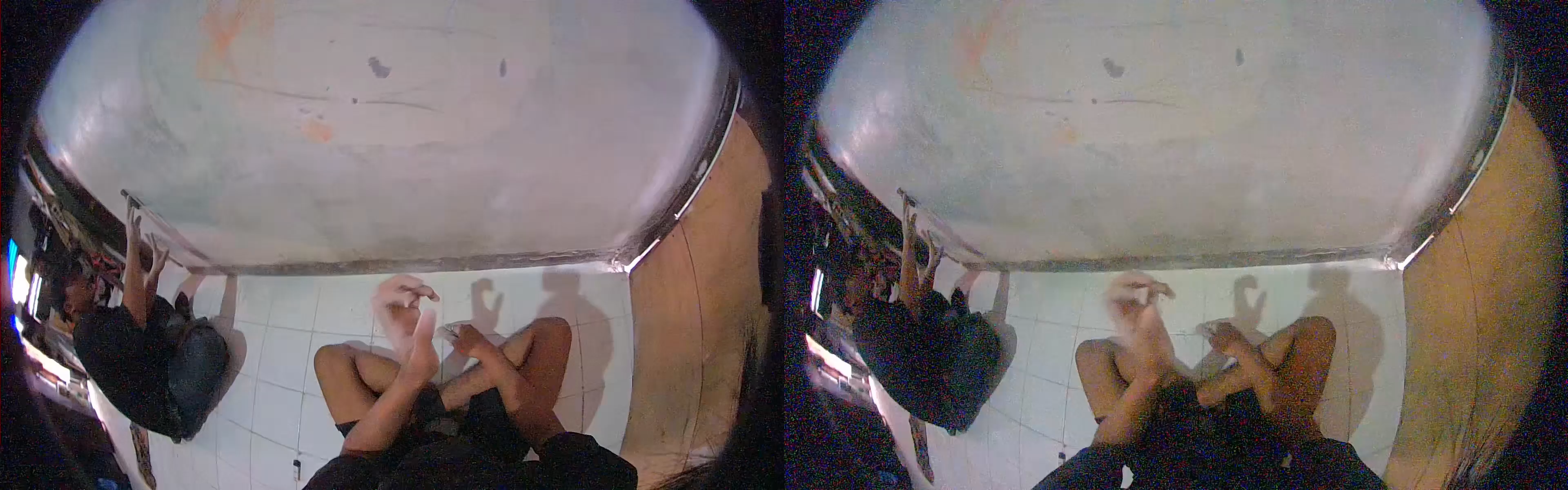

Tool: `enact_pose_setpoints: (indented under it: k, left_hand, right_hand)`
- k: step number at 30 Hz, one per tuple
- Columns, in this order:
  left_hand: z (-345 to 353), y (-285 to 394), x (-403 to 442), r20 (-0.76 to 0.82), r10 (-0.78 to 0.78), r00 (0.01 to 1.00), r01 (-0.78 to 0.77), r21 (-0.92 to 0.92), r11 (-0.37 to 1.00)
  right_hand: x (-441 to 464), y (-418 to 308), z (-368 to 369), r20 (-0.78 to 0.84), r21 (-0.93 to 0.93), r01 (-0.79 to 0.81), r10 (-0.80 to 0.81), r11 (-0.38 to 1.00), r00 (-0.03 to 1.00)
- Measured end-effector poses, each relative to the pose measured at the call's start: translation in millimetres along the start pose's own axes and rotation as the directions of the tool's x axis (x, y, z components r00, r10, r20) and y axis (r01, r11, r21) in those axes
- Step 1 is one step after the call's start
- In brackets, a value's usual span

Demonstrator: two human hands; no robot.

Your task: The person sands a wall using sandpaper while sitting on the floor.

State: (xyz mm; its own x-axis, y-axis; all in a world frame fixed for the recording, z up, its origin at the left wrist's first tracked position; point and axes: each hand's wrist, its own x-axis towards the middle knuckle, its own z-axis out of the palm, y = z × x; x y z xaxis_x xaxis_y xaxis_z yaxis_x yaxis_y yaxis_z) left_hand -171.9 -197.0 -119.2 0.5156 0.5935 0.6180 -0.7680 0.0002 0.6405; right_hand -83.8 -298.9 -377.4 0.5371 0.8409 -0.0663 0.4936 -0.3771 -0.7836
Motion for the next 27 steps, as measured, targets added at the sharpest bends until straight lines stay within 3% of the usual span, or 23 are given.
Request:
enact_pose_setpoints:
  k: [1, 2, 3, 5, 6, 10, 13, 15, 16, 19, 20, 23, 26, 27]
  left_hand:
    - [-17.4, -30.8, -17.2, -0.071, -0.264, 0.962, 0.273, 0.268, 0.924]
    - [-34.6, -57.5, -35.9, -0.067, -0.313, 0.947, 0.304, 0.491, 0.816]
    - [-52.2, -78.8, -55.8, -0.081, -0.359, 0.930, 0.312, 0.688, 0.655]
    - [-85.2, -113.8, -93.2, -0.005, -0.365, 0.931, 0.216, 0.815, 0.539]
    - [-97.6, -126.6, -105.0, 0.031, -0.370, 0.929, 0.161, 0.864, 0.477]
    - [-106.0, -140.2, -120.0, -0.170, -0.550, 0.818, 0.453, 0.779, 0.433]
    - [-110.2, -146.4, -121.3, -0.214, -0.461, 0.861, 0.404, 0.838, 0.366]
    - [-105.4, -137.8, -114.9, -0.226, -0.554, 0.801, 0.519, 0.723, 0.456]
    - [-106.0, -133.1, -115.4, -0.228, -0.600, 0.767, 0.576, 0.655, 0.488]
    - [-121.8, -143.9, -123.6, -0.117, -0.544, 0.831, 0.414, 0.782, 0.465]
    - [-127.2, -147.3, -127.0, -0.126, -0.583, 0.803, 0.446, 0.776, 0.446]
    - [-145.2, -166.5, -149.9, -0.086, -0.477, 0.875, 0.331, 0.825, 0.457]
    - [-121.6, -148.6, -134.6, -0.143, -0.547, 0.825, 0.348, 0.891, 0.291]
    - [-120.9, -145.4, -133.7, -0.061, -0.558, 0.828, 0.287, 0.900, 0.328]
  right_hand:
    - [-1.4, -3.1, -1.5, -0.029, 0.049, -0.022, 0.024, 0.999, 0.999]
    - [-2.9, -6.9, -3.2, -0.058, 0.099, -0.041, 0.047, 0.994, 0.997]
    - [-4.5, -10.1, -4.6, -0.086, 0.150, -0.057, 0.071, 0.987, 0.994]
    - [0.1, -12.7, -7.8, 0.017, 0.235, -0.303, 0.308, 0.924, 0.951]
    - [0.0, -9.6, -7.8, -0.030, 0.053, -0.267, 0.269, 0.962, 0.963]
    - [-3.0, -17.3, -10.9, -0.150, 0.101, -0.131, 0.145, 0.986, 0.978]
    - [-4.7, -18.8, -10.8, -0.144, 0.129, -0.102, 0.120, 0.986, 0.982]
    - [-0.1, 1.5, 1.1, -0.191, 0.127, -0.031, 0.055, 0.991, 0.980]
    - [-13.4, -45.2, -28.0, -0.186, 0.176, -0.053, 0.086, 0.983, 0.979]
    - [-2.7, -43.5, -23.8, -0.186, 0.126, 0.004, 0.020, 0.992, 0.982]
    - [-10.8, -45.6, -28.1, -0.148, 0.143, -0.042, 0.064, 0.989, 0.987]
    - [4.5, -22.8, -12.8, 0.008, 0.069, -0.264, 0.264, 0.962, 0.965]
    - [8.0, 5.5, 8.4, -0.184, -0.017, -0.171, 0.165, 0.985, 0.969]
    - [6.9, -0.3, 4.7, -0.186, 0.060, -0.173, 0.181, 0.983, 0.966]
